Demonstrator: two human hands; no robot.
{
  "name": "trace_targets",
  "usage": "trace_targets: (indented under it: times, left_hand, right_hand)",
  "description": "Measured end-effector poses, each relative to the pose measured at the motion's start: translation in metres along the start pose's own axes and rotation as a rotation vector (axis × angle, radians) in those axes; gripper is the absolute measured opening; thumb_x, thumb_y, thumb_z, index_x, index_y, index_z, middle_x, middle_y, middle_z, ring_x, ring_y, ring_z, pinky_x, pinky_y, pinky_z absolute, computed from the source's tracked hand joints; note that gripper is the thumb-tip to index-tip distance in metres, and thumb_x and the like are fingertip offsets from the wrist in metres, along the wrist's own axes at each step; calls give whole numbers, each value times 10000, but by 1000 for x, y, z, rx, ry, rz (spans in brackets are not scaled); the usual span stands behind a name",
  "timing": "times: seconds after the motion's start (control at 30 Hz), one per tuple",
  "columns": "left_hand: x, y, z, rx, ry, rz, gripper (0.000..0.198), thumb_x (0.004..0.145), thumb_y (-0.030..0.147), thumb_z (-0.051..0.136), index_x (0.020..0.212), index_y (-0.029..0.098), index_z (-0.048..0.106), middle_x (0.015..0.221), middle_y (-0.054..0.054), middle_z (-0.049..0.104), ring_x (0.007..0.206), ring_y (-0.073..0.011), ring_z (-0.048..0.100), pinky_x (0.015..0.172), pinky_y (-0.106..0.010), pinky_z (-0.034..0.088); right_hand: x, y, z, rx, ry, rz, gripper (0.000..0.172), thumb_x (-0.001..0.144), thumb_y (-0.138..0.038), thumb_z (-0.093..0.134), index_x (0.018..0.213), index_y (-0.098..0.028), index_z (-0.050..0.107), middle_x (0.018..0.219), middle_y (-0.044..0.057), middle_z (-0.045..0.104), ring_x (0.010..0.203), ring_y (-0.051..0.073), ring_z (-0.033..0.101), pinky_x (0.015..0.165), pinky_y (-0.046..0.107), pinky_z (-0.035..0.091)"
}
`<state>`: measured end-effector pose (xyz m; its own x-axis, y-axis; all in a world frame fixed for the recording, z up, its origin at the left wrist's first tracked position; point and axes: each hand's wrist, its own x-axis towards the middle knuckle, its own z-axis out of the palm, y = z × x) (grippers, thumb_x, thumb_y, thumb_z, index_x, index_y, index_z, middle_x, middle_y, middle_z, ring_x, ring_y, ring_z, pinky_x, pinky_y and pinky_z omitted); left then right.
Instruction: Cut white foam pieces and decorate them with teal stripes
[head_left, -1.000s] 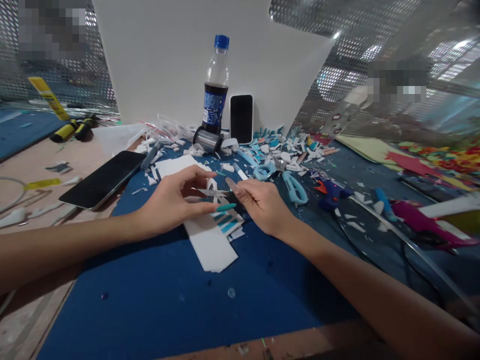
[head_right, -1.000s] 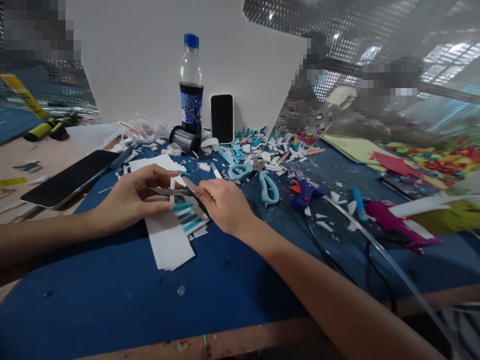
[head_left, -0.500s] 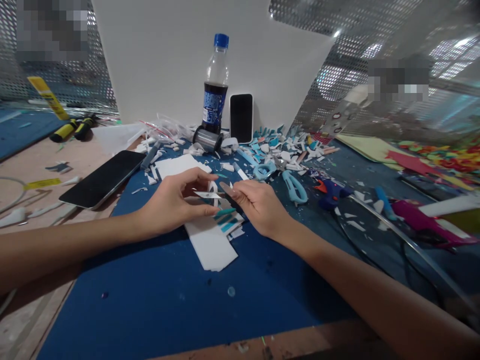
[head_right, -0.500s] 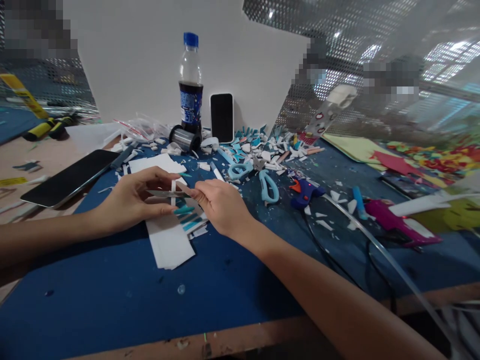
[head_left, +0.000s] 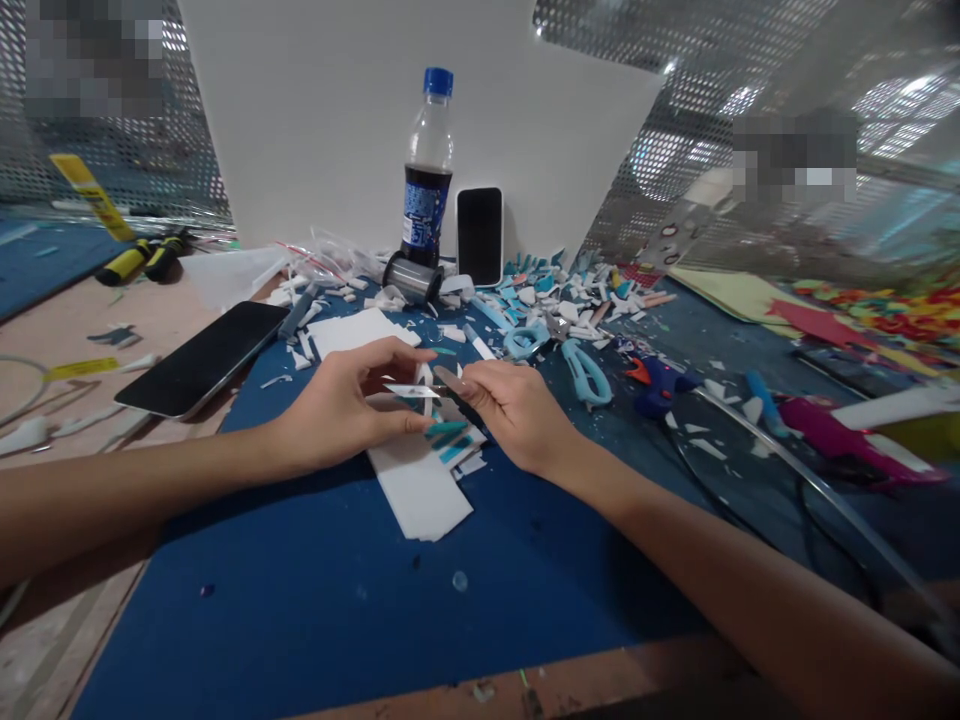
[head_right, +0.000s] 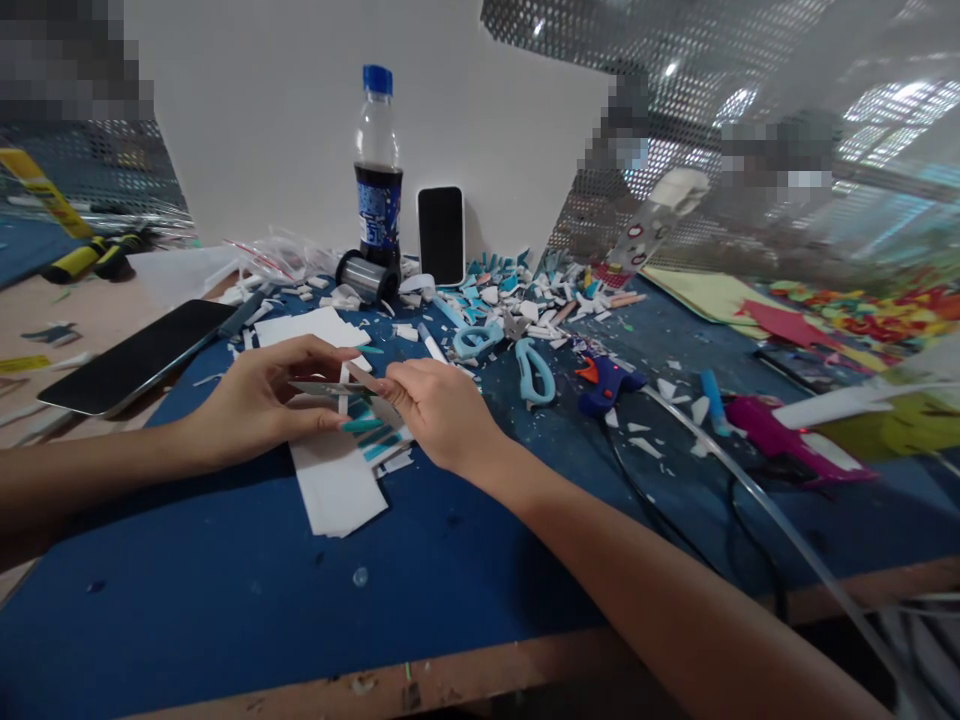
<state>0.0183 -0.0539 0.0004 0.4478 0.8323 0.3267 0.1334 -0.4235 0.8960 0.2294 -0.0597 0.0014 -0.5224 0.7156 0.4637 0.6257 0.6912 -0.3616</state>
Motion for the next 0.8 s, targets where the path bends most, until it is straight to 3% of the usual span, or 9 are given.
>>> trace_targets:
  times: [0.33,0.63,0.8]
  left_hand:
    - [-2,-3,-2,-48,5,72,473,675,253,803,1093,142,612,1146,-102,646,994,-197,647,916,-324,546]
    - [0,2,0,34,-37,17,437,664,256,798,1051,149,625,1031,-94,676,954,-216,660,789,-297,591]
    - [-1,0,-2,-21,0,56,456,668,270,803,1067,153,614,1106,-103,656,997,-214,647,882,-335,570]
  right_hand:
    - [-1,0,-3,8,14,2,410,991,-394,312,635,-199,366,565,-24,380,522,106,369,523,242,257]
    - [1,-2,0,-13,12,-34,429,1000,-419,281,653,-194,397,575,-16,398,544,110,380,536,240,283]
    - [0,-1,-2,1,37,-27,438,1000,-430,276,647,-194,383,576,-17,395,539,108,384,534,241,280]
